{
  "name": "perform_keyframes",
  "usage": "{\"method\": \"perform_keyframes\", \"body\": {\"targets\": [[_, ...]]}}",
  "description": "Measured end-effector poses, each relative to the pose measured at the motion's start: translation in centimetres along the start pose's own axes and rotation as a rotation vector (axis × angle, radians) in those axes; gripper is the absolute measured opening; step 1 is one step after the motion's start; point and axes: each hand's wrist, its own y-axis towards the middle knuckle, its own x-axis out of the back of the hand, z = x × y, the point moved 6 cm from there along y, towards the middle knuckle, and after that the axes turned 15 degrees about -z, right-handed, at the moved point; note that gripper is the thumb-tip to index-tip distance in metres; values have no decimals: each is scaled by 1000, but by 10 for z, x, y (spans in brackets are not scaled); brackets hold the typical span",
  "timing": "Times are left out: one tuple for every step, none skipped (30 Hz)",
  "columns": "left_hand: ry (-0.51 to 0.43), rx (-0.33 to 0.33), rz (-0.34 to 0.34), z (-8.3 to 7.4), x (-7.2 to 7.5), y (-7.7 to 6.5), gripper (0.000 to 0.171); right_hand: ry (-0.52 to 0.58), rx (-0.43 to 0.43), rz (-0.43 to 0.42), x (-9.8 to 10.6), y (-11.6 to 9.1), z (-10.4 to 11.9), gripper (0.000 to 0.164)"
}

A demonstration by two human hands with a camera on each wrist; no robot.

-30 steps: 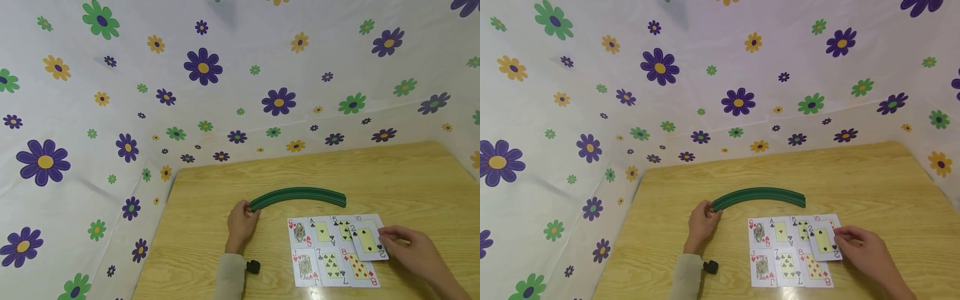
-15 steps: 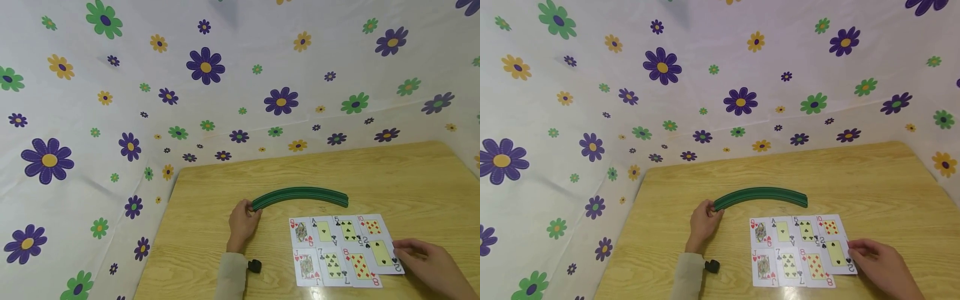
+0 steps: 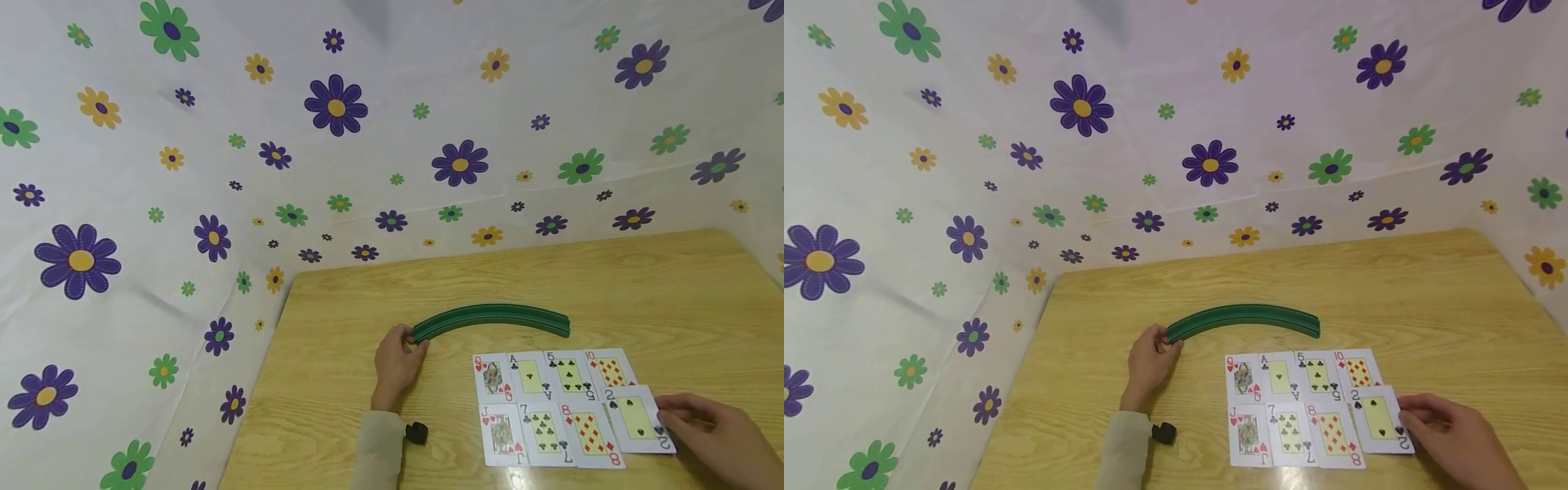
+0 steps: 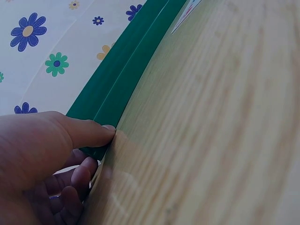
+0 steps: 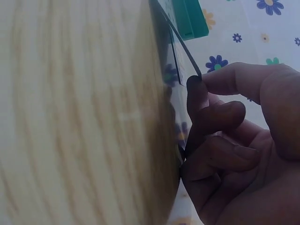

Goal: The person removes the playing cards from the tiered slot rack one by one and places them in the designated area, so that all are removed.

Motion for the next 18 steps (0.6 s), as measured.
{"method": "perform_keyframes", "body": {"targets": [[3,-1,1,0,0,0,24,5,-7,-1,0,0,-1,44],[5,-1,1,0,0,0,24,9,-9,-4,0,0,-2,43],[8,-2,2,-1,0,0,24,13,-10,-7,0,-1,-3,43],[10,-2,2,-1,0,0,24,15,-5,-10,0,-1,-3,42],[11,-2,2,-1,1,0,24,15,1,-10,0,-1,-4,42],[11,-1,3,-1,1,0,24,14,11,-14,0,-2,-4,41],[11,-1,3,-2,1,-1,24,11,20,-19,0,-3,-5,41],[11,-2,3,-2,1,-1,24,7,30,-23,0,-3,-5,40],[10,-2,3,-2,1,-1,24,2,37,-21,-1,-3,-6,40],[7,-1,4,-2,1,-1,25,-4,43,-14,-1,-4,-7,39],[4,0,5,-2,1,-1,25,-9,49,-8,-2,-4,-8,39],[1,2,6,-2,2,-1,25,-14,56,-5,-2,-4,-9,38],[-2,4,7,-3,2,-1,25,-17,56,5,-3,-4,-10,38],[-3,5,7,-3,2,-1,25,-21,57,15,-3,-3,-10,38],[-6,7,8,-3,2,-1,25,-25,57,23,-3,-3,-10,38],[-7,8,8,-3,2,0,25,-29,59,28,-3,-4,-10,38],[-6,8,7,-3,2,0,25,-32,65,27,-3,-4,-9,37],[-4,7,6,-3,2,0,24,-33,70,27,-3,-4,-8,37]]}}
